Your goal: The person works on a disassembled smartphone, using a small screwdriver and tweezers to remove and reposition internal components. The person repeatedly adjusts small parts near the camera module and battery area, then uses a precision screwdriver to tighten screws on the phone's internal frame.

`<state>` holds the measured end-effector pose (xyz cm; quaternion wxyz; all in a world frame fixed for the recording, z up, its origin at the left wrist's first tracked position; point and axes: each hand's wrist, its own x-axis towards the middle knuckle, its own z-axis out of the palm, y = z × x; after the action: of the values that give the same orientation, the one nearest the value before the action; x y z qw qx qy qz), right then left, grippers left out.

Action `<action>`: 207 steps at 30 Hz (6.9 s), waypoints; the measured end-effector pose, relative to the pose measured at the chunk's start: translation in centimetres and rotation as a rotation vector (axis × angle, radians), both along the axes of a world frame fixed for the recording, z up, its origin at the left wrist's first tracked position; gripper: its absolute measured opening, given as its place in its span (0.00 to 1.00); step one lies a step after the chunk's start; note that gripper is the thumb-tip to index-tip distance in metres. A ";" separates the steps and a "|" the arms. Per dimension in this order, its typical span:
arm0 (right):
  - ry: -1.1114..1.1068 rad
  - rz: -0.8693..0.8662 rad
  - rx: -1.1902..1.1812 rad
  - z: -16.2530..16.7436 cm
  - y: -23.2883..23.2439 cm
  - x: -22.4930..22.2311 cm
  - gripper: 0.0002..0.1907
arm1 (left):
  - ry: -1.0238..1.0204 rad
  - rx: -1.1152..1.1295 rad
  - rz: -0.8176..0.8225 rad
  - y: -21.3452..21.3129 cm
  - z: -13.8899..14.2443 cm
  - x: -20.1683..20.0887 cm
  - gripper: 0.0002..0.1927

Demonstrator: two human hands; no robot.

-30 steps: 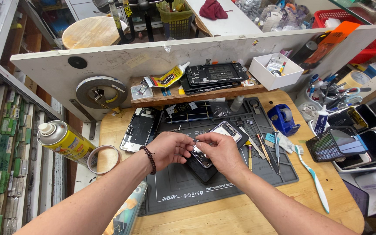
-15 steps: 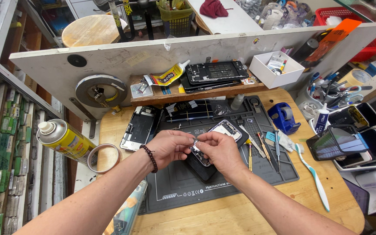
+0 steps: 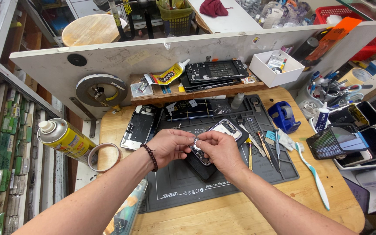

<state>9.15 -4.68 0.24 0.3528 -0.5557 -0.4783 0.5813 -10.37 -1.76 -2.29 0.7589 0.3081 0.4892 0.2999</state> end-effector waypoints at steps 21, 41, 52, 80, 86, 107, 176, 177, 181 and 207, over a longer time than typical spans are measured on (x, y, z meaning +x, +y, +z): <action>0.011 0.006 0.001 0.0 -0.1 -0.1 0.09 | 0.010 -0.006 -0.002 0.0 0.3 0.1 0.10; -0.019 0.007 0.009 -0.3 0.1 0.2 0.11 | 0.114 0.033 -0.007 -0.3 0.0 0.6 0.08; -0.054 0.046 0.074 -1.1 0.3 0.2 0.12 | 0.102 -0.003 -0.003 -1.0 0.5 0.9 0.06; -0.222 0.079 0.190 -1.5 0.1 1.0 0.11 | 0.108 -0.017 -0.052 -1.0 0.7 0.4 0.10; -0.212 0.074 0.188 -1.4 0.0 0.8 0.10 | 0.112 -0.017 -0.050 -1.0 0.7 0.6 0.09; -0.269 0.030 0.182 -1.9 0.6 1.5 0.08 | 0.148 -0.009 0.033 -0.6 0.5 0.6 0.08; -0.836 0.322 0.596 -0.2 -2.9 0.1 0.13 | 0.348 -0.037 0.088 0.0 -2.1 0.6 0.07; -0.849 0.329 0.603 -0.1 -2.9 0.0 0.13 | 0.353 -0.037 0.087 0.0 -2.2 0.6 0.07; -0.882 0.327 0.525 0.2 -2.8 -0.1 0.13 | 0.375 -0.019 0.063 0.2 -2.7 0.5 0.08; -0.803 0.307 0.568 -0.7 -2.7 0.5 0.11 | 0.450 0.010 0.030 0.6 -2.4 0.7 0.08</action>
<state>9.68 -7.37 -0.42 0.1890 -0.5407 -0.7912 0.2144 -9.68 -1.13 -4.73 0.6244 0.3637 0.6493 0.2372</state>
